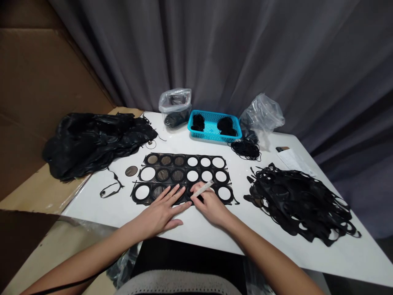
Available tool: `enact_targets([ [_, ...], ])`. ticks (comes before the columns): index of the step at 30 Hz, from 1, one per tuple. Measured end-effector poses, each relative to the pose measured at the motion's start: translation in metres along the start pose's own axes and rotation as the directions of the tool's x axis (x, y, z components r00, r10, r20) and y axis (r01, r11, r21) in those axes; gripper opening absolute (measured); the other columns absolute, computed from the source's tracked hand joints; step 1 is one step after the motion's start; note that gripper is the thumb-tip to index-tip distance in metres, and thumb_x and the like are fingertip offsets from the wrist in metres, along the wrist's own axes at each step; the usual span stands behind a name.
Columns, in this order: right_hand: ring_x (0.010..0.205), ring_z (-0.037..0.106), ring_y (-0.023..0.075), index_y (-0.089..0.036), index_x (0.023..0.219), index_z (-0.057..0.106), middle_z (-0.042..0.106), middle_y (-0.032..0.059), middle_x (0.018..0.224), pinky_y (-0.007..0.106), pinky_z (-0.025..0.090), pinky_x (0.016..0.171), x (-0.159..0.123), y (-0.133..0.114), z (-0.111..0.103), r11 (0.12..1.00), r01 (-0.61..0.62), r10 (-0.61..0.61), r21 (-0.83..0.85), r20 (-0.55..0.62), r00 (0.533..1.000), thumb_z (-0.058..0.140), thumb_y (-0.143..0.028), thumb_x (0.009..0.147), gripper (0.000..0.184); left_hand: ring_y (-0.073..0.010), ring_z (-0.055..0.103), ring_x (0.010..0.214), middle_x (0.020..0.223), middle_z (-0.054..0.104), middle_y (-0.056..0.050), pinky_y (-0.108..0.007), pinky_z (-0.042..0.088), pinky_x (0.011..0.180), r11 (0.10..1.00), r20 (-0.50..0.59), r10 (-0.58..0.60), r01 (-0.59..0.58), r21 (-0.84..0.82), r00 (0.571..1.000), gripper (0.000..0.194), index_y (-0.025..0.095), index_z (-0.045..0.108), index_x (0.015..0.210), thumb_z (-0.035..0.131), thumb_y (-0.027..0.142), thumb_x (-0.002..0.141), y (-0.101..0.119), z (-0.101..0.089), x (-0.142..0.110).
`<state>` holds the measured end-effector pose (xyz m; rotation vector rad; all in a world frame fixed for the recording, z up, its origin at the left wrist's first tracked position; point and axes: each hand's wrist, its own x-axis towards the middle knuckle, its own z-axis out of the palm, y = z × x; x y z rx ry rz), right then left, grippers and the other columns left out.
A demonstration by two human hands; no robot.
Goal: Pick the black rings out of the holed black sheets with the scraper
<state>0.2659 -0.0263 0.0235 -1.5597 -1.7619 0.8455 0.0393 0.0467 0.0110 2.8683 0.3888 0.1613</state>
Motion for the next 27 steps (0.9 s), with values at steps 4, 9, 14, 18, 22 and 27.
enact_targets([
  [4, 0.101, 0.057, 0.0206, -0.022, 0.092, 0.054, 0.059, 0.0064, 0.108, 0.037, 0.046, 0.093, -0.003, -0.003, 0.005, 0.998, 0.032, -0.032, -0.063, -0.005, 0.999, 0.046, -0.020, 0.098, 0.010, -0.0364, 0.023, 0.148, 0.162, 0.022, -0.014, -0.056, 0.027, 0.117, 1.000, -0.026, 0.002, -0.002, -0.020, 1.000, 0.062, 0.031, 0.042, 0.148, 0.064, 0.042, 0.092, 0.001, 0.000, -0.001],
  [9, 0.102, 0.057, 0.0252, -0.023, 0.094, 0.058, 0.063, 0.0096, 0.111, 0.041, 0.050, 0.087, -0.007, 0.002, 0.018, 0.977, 0.122, -0.138, -0.173, -0.086, 0.987, 0.045, -0.018, 0.096, 0.014, -0.0402, 0.018, 0.149, 0.165, 0.010, -0.013, -0.056, 0.030, 0.116, 0.999, -0.054, -0.006, 0.005, -0.034, 0.999, 0.065, 0.032, 0.041, 0.149, 0.067, 0.040, 0.090, 0.000, 0.001, -0.002],
  [14, 0.089, 0.062, 0.0259, -0.022, 0.098, 0.057, 0.066, 0.0095, 0.096, 0.041, 0.050, 0.082, 0.007, 0.022, -0.016, 0.985, -0.083, 0.012, -0.149, -0.425, 0.905, 0.038, -0.028, 0.100, 0.021, -0.0418, 0.019, 0.148, 0.164, 0.015, -0.015, -0.058, 0.031, 0.115, 0.999, -0.025, -0.015, 0.014, -0.032, 1.000, 0.060, 0.031, 0.044, 0.147, 0.066, 0.042, 0.091, 0.003, -0.003, 0.001],
  [18, 0.088, 0.063, 0.0245, -0.021, 0.095, 0.058, 0.068, 0.0085, 0.099, 0.038, 0.048, 0.083, 0.026, 0.015, -0.033, 0.986, -0.128, 0.062, -0.106, -0.475, 0.878, 0.040, -0.034, 0.099, 0.022, -0.0399, 0.019, 0.148, 0.162, 0.020, -0.018, -0.057, 0.031, 0.115, 0.999, -0.022, 0.006, -0.007, -0.034, 1.000, 0.063, 0.027, 0.042, 0.148, 0.064, 0.044, 0.092, 0.004, -0.007, -0.005],
  [22, 0.092, 0.063, 0.0220, -0.022, 0.096, 0.060, 0.067, 0.0056, 0.095, 0.035, 0.047, 0.087, 0.037, -0.010, -0.001, 0.996, 0.064, -0.074, -0.062, -0.180, 0.981, 0.041, -0.028, 0.099, 0.021, -0.0360, 0.021, 0.149, 0.160, 0.026, -0.021, -0.054, 0.030, 0.117, 0.998, -0.069, -0.069, 0.069, 0.004, 0.995, 0.069, 0.020, 0.037, 0.150, 0.065, 0.041, 0.091, -0.003, -0.009, -0.024],
  [27, 0.092, 0.060, 0.0193, -0.021, 0.093, 0.058, 0.063, 0.0047, 0.099, 0.033, 0.047, 0.084, 0.033, -0.023, 0.028, 0.996, 0.072, -0.074, 0.049, 0.045, 0.996, 0.045, -0.024, 0.098, 0.015, -0.0336, 0.026, 0.147, 0.161, 0.025, -0.017, -0.051, 0.033, 0.117, 0.998, -0.067, -0.064, 0.065, 0.005, 0.996, 0.062, 0.023, 0.041, 0.149, 0.064, 0.040, 0.093, -0.010, -0.008, -0.044],
])
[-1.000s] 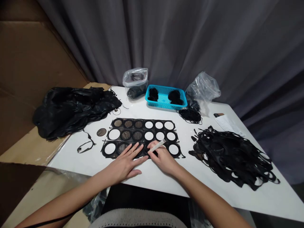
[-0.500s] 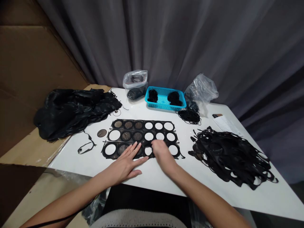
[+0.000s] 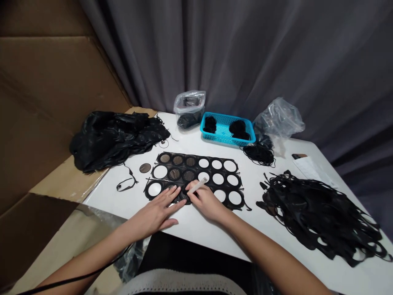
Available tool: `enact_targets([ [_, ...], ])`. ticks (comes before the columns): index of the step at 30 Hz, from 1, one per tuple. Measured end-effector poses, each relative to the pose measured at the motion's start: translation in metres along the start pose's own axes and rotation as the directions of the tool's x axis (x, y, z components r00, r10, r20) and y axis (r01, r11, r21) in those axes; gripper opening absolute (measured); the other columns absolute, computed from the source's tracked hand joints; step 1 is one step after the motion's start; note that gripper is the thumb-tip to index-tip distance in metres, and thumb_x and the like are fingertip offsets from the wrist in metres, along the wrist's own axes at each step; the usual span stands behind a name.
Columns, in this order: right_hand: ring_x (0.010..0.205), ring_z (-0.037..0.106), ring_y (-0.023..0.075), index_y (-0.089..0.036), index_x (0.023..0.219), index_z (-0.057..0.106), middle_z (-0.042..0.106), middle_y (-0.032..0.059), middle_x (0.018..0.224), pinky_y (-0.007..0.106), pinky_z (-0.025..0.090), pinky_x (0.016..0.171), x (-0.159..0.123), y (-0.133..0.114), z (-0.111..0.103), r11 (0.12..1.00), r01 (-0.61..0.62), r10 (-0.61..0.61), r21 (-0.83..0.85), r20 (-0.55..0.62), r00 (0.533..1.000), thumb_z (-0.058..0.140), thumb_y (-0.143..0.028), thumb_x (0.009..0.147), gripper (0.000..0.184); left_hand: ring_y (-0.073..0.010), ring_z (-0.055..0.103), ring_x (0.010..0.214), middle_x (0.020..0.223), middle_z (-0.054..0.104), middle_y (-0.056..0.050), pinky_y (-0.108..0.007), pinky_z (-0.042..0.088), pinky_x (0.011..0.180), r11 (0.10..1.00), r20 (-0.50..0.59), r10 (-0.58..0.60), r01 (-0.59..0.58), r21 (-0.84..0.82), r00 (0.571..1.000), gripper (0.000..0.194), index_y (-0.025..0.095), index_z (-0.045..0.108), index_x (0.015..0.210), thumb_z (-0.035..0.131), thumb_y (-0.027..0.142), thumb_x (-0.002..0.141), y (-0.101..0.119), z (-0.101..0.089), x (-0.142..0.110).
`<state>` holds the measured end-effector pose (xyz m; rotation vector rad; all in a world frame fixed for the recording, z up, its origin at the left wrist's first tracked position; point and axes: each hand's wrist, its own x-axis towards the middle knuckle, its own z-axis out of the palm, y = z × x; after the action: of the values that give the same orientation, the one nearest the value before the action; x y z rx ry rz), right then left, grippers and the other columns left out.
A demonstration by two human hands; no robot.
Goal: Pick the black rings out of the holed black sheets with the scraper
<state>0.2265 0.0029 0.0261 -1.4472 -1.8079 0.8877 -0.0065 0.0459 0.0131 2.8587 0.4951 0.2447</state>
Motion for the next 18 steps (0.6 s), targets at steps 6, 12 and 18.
enact_targets([
  [6, 0.101, 0.057, 0.0200, -0.021, 0.088, 0.054, 0.059, 0.0060, 0.106, 0.036, 0.044, 0.093, -0.003, 0.001, 0.001, 1.000, 0.007, -0.007, 0.011, 0.042, 0.999, 0.048, -0.023, 0.096, 0.011, -0.0337, 0.026, 0.148, 0.162, 0.023, -0.015, -0.051, 0.031, 0.118, 1.000, -0.011, 0.003, -0.003, -0.002, 1.000, 0.063, 0.025, 0.041, 0.149, 0.064, 0.040, 0.092, -0.001, 0.002, -0.001],
  [12, 0.103, 0.056, 0.0201, -0.021, 0.083, 0.052, 0.058, 0.0060, 0.107, 0.037, 0.045, 0.094, -0.002, 0.000, 0.001, 1.000, 0.019, -0.018, -0.009, 0.044, 0.999, 0.048, -0.022, 0.097, 0.015, -0.0343, 0.026, 0.148, 0.162, 0.021, -0.015, -0.051, 0.033, 0.117, 1.000, -0.006, 0.006, -0.007, -0.012, 1.000, 0.061, 0.026, 0.042, 0.148, 0.064, 0.039, 0.093, 0.000, -0.001, -0.001],
  [18, 0.105, 0.056, 0.0224, -0.022, 0.093, 0.056, 0.058, 0.0087, 0.113, 0.039, 0.048, 0.093, -0.011, 0.000, 0.014, 0.982, 0.089, -0.086, -0.165, 0.026, 0.996, 0.047, -0.017, 0.097, 0.010, -0.0352, 0.023, 0.148, 0.164, 0.017, -0.014, -0.053, 0.032, 0.117, 1.000, -0.011, -0.004, 0.003, -0.021, 1.000, 0.060, 0.027, 0.042, 0.148, 0.063, 0.039, 0.094, 0.000, -0.001, -0.001],
])
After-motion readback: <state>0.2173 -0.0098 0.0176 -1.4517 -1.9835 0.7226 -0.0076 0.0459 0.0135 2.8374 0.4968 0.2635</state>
